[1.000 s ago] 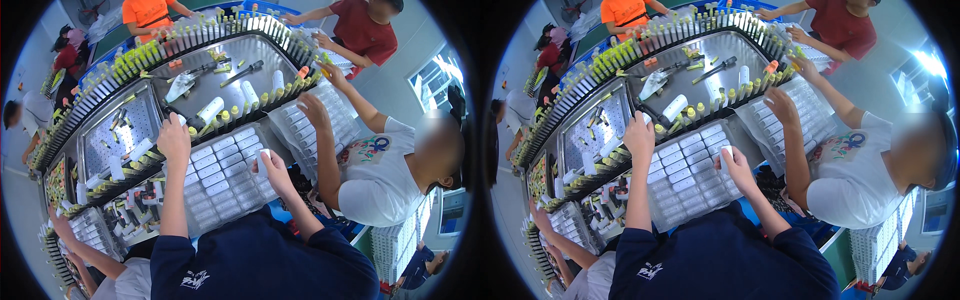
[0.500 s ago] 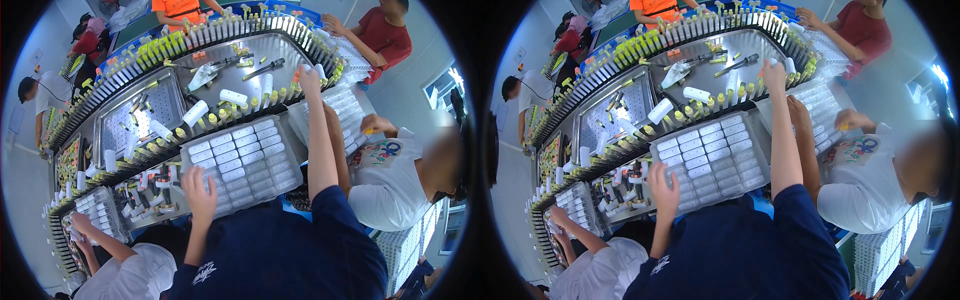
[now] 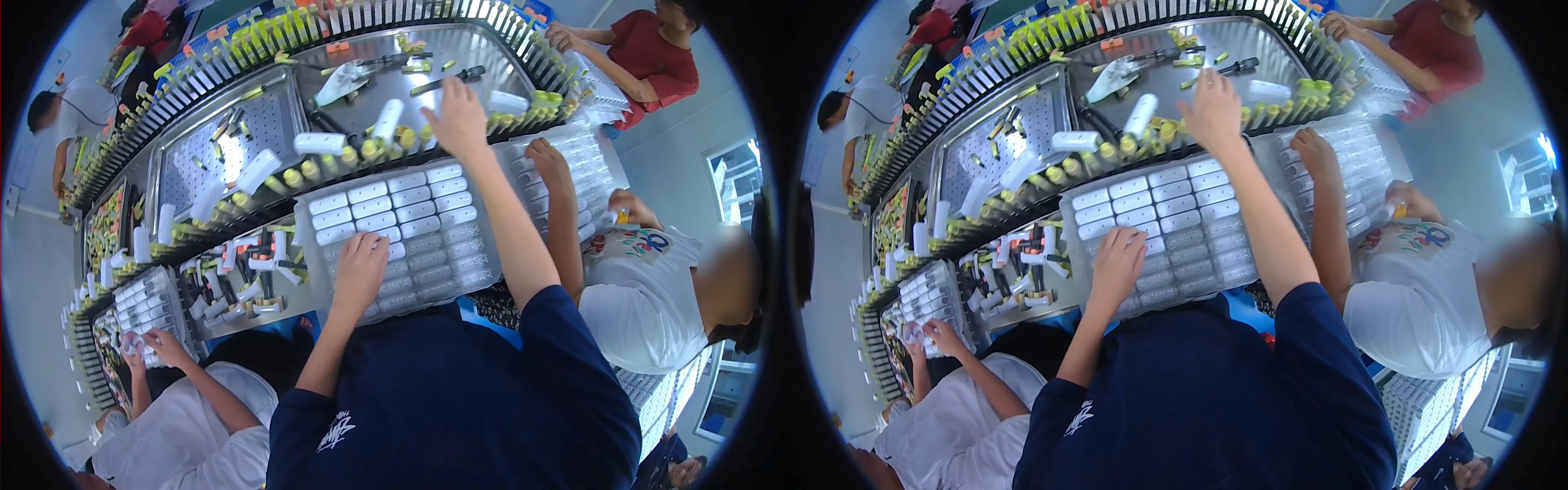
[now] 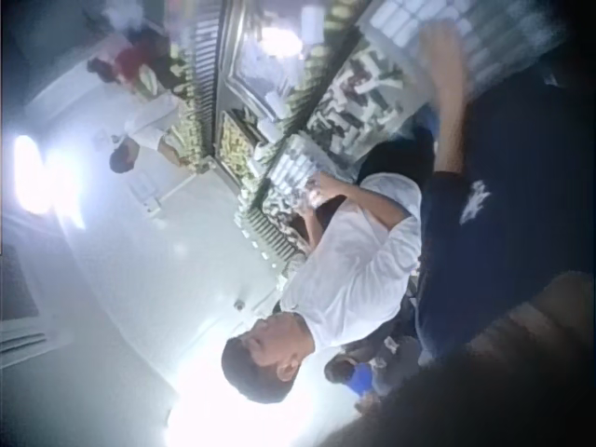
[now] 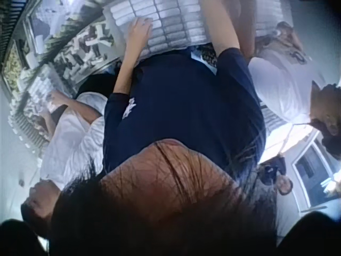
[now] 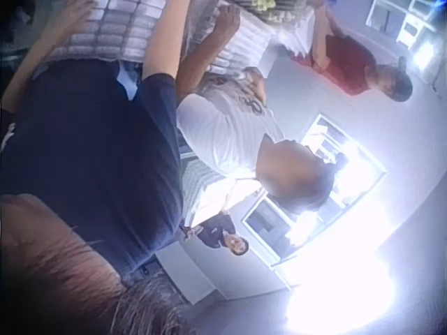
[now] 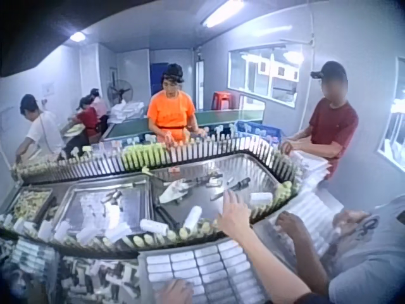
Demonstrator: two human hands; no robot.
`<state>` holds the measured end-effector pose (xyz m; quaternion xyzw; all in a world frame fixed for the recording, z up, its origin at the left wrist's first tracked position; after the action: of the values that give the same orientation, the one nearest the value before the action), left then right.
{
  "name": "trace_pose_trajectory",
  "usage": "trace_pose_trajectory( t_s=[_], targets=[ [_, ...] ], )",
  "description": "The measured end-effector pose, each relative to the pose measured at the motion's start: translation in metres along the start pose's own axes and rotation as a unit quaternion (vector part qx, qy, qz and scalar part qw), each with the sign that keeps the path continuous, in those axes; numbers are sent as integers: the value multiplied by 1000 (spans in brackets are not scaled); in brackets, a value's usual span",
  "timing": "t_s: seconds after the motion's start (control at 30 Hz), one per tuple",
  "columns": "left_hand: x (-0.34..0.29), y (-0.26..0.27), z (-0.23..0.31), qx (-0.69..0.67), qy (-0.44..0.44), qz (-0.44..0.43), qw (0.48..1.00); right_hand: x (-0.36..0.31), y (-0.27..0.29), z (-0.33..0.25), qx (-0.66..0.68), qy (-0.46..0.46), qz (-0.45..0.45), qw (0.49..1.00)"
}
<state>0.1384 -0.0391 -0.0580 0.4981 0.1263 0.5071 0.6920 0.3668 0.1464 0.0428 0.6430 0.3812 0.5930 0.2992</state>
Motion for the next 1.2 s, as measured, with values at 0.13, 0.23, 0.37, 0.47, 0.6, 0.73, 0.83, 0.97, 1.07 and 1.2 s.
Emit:
trace_pose_trajectory(
  t_s=[0.13,0.23,0.37,0.47,0.6,0.73,0.83,0.97,1.07,1.2],
  targets=[
    [19,-18,9,22,-33,-68,997,-69,46,-49,168,103,121,973],
    [17,-30,15,41,-70,-81,993,-136,34,-36,249,41,11,967],
    [20,-34,19,77,-55,-107,990,-194,5,8,190,-16,-142,971],
    [19,-49,13,137,-27,-153,978,-203,-10,20,187,1,-199,962],
    [38,-3,23,-28,22,-89,995,-201,-18,24,187,27,-239,952],
    [79,-3,14,-352,159,-25,922,-198,-17,17,172,50,-243,953],
    [142,-20,23,-558,198,2,806,-194,-9,14,155,106,-199,962],
    [200,-41,-9,-493,223,129,831,-192,16,16,189,61,-164,966],
    [221,-24,-21,-358,217,171,892,-179,35,38,324,-97,-91,937],
    [229,13,-20,-223,227,96,943,-161,32,62,470,-324,-12,821]
  ],
)
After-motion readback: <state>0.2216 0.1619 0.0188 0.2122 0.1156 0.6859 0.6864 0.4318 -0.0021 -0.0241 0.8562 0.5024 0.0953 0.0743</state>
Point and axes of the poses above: each hand's wrist, its own x-axis towards the middle knuckle, its own y-axis out of the back of the hand, z = x × y, the point moved 10 cm from there along x, towards the middle knuckle, and after that the axes turned 1 degree about y, right-handed, at the moved point
